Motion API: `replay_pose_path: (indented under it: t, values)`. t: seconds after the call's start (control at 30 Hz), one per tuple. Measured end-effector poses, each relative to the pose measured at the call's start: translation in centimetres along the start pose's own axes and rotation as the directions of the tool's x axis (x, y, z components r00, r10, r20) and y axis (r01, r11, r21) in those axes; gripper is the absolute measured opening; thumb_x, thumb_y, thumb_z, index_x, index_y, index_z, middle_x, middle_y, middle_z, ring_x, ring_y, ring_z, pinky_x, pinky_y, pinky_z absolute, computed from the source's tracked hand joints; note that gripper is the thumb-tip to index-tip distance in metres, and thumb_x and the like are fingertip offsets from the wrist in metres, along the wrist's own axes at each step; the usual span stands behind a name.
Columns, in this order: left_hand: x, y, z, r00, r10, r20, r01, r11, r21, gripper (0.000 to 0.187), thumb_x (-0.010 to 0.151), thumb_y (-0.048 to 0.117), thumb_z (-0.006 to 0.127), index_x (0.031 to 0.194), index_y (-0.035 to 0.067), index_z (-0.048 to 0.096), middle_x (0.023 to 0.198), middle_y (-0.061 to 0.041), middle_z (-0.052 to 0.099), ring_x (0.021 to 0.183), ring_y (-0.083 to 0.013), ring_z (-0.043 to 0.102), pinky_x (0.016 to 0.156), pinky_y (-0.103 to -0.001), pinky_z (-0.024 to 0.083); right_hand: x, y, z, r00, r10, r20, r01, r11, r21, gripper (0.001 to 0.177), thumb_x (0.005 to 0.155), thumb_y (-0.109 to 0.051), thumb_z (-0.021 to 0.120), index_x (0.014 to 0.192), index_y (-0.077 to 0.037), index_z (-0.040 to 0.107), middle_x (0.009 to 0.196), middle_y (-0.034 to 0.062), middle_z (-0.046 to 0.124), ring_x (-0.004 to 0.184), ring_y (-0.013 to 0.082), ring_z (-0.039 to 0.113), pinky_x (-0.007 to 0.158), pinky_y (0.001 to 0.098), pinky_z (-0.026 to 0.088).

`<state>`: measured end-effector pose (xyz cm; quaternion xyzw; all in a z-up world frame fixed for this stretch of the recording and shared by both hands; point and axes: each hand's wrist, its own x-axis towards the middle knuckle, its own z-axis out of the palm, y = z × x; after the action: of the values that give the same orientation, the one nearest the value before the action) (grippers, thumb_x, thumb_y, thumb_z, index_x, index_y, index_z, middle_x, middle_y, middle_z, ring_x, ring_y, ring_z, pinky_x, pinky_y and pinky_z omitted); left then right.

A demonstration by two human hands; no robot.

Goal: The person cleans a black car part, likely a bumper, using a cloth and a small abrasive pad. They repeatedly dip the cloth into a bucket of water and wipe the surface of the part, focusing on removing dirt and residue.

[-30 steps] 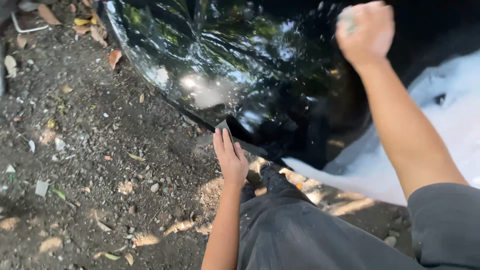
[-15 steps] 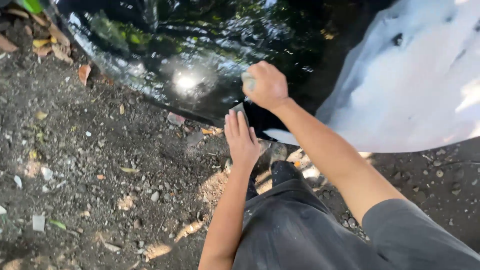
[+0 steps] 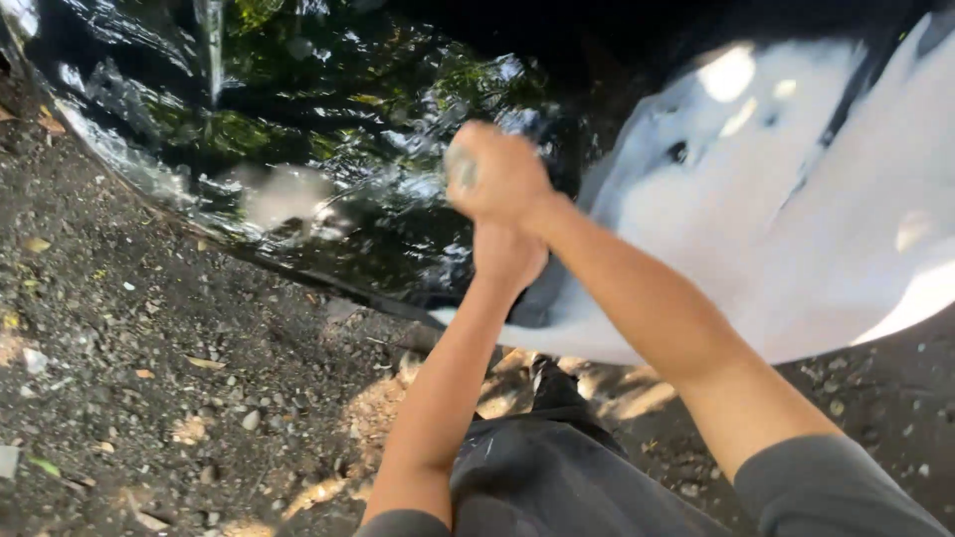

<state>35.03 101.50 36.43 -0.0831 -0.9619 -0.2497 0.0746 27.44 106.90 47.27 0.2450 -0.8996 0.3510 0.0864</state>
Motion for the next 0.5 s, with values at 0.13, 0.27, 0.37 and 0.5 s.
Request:
replay_pose_path:
  t: [0.13, 0.27, 0.37, 0.5]
  values:
    - [7.1, 3.1, 1.5, 0.970, 0.239, 0.053, -0.244, 0.962, 0.122, 0.078, 0.095, 0.034, 0.052, 0.159, -0.003, 0.026, 0.167, -0.022, 0.024, 0.154, -0.0406, 0.022, 0.126, -0.057, 0.017, -3.6, 5.7, -2.9, 0.898, -0.332, -0.289, 0.159, 0.857, -0.491, 0.037, 0.055, -0.043, 0.076, 0.088, -0.027, 0.068, 0.091, 0.0057, 0.069, 0.087, 0.0426, 0.064, 0.079, 0.0557, 0.052]
    - [15.9, 2.3, -2.0, 0.999, -0.025, 0.036, 0.017, 0.976, 0.216, 0.070, 0.104, 0.038, 0.043, 0.160, 0.002, 0.024, 0.168, -0.019, 0.019, 0.157, -0.0375, 0.016, 0.126, -0.056, 0.014, -4.8, 17.6, -9.2, 0.978, 0.039, -0.206, -0.069, 0.988, -0.140, 0.024, 0.090, -0.022, 0.081, 0.105, -0.010, 0.067, 0.111, 0.0126, 0.066, 0.107, 0.0358, 0.062, 0.095, 0.0462, 0.051]
    - [11.0, 5.5, -1.1, 0.995, -0.093, -0.019, 0.095, 0.980, 0.177, 0.071, 0.105, 0.043, 0.042, 0.159, 0.000, 0.026, 0.168, -0.021, 0.022, 0.156, -0.0383, 0.018, 0.127, -0.054, 0.016, -4.5, 18.4, -10.9, 0.962, -0.090, -0.256, 0.009, 0.954, -0.301, 0.032, 0.091, -0.018, 0.083, 0.113, -0.006, 0.064, 0.122, 0.0124, 0.064, 0.118, 0.0372, 0.056, 0.102, 0.0492, 0.046]
    - [8.4, 6.5, -2.3, 0.991, 0.129, 0.027, -0.131, 0.984, 0.117, 0.076, 0.098, 0.048, 0.049, 0.155, 0.000, 0.033, 0.163, -0.021, 0.028, 0.152, -0.0396, 0.024, 0.123, -0.056, 0.018, -4.2, 19.9, -10.5, 0.944, -0.143, -0.296, 0.044, 0.947, -0.318, 0.037, 0.093, -0.017, 0.082, 0.121, -0.004, 0.061, 0.128, 0.0154, 0.061, 0.124, 0.0384, 0.053, 0.108, 0.0505, 0.043]
